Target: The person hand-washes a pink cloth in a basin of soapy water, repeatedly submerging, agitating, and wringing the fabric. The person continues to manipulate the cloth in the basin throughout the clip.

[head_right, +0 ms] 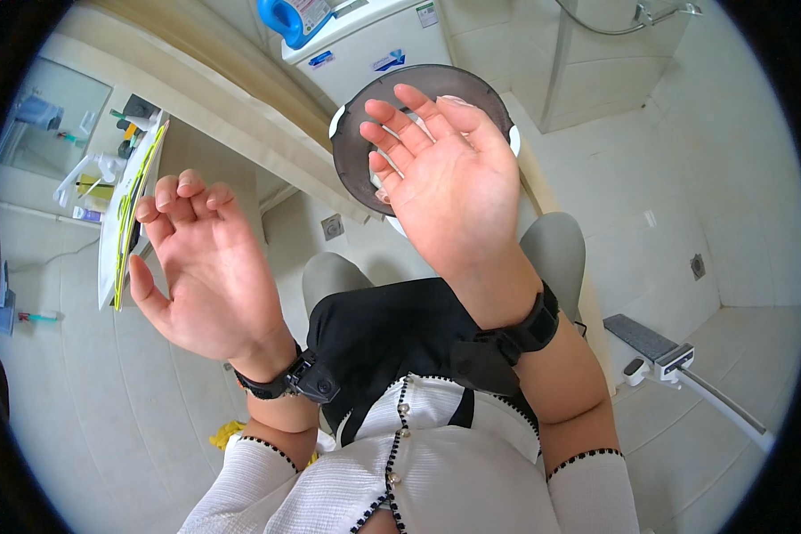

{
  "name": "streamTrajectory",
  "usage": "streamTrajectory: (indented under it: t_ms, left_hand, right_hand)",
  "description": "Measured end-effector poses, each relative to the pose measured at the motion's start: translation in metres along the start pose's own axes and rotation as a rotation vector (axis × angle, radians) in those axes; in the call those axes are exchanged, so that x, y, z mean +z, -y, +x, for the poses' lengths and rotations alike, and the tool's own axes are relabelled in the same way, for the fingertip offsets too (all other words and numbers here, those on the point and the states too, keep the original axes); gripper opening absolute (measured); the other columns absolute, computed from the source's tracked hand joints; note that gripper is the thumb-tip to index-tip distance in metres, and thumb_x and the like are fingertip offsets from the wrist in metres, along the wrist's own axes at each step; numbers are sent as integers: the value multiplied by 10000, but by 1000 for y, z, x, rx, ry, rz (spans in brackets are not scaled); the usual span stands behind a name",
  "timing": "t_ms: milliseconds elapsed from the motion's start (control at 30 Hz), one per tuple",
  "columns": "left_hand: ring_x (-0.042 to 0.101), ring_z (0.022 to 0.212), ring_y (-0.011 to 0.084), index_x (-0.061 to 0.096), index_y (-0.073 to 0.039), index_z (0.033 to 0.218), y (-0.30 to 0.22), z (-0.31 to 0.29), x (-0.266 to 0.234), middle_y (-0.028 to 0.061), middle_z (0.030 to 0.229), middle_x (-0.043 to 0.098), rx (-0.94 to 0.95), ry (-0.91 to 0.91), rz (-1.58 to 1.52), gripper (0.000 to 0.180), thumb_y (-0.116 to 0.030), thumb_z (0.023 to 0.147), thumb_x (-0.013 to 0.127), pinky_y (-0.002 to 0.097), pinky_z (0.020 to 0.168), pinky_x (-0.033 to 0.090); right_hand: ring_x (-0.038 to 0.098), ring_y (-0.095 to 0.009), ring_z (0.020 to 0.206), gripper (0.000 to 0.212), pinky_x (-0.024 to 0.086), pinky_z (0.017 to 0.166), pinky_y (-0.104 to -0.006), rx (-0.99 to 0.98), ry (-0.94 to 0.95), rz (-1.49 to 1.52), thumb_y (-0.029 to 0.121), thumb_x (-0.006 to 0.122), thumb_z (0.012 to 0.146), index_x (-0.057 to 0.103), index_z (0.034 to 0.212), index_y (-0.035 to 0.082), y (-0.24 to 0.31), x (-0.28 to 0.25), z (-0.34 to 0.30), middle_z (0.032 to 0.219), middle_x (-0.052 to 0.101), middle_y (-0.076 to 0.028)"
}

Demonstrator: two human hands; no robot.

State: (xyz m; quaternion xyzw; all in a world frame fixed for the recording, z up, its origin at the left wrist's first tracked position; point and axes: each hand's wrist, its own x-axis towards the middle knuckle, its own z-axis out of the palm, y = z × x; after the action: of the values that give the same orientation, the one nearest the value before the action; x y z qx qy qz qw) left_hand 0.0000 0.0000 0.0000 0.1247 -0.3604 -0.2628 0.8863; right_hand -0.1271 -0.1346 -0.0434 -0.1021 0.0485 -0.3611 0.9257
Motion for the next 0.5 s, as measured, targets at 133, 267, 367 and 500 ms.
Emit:
streamTrajectory:
  t_ms: [133,267,367,500]
  left_hand:
    - [430,1111,254,464,-56,1122,6,-1,8,89,1097,467,-2,-68,-73,360,-282,877,600,389,958,363]
    - [427,1106,249,463,-57,1113,6,1,10,85,1093,464,-8,-55,-105,354,-281,876,601,384,949,363]
    - [426,1101,251,462,-57,1109,4,-1,7,87,1093,463,-10,-63,-94,351,-277,873,600,387,949,363]
    - [432,1122,261,482,-52,1174,5,1,-3,109,1149,501,-41,10,-98,429,-383,905,534,386,968,365]
  right_hand:
    - [507,-257,1127,462,385,967,-354,5,14,8,340,520,918,500,1257,26,0,7,-3,1238,551,-153]
    - [512,-259,1118,456,387,957,-351,-8,21,-2,341,514,920,504,1247,24,-1,14,-11,1232,554,-162]
    - [523,-259,1098,434,390,939,-343,13,55,8,333,510,923,510,1226,21,-1,21,-17,1205,570,-166]
    - [530,-259,1077,423,394,923,-347,-60,82,-60,322,497,928,506,1222,17,0,25,-22,1171,585,-167]
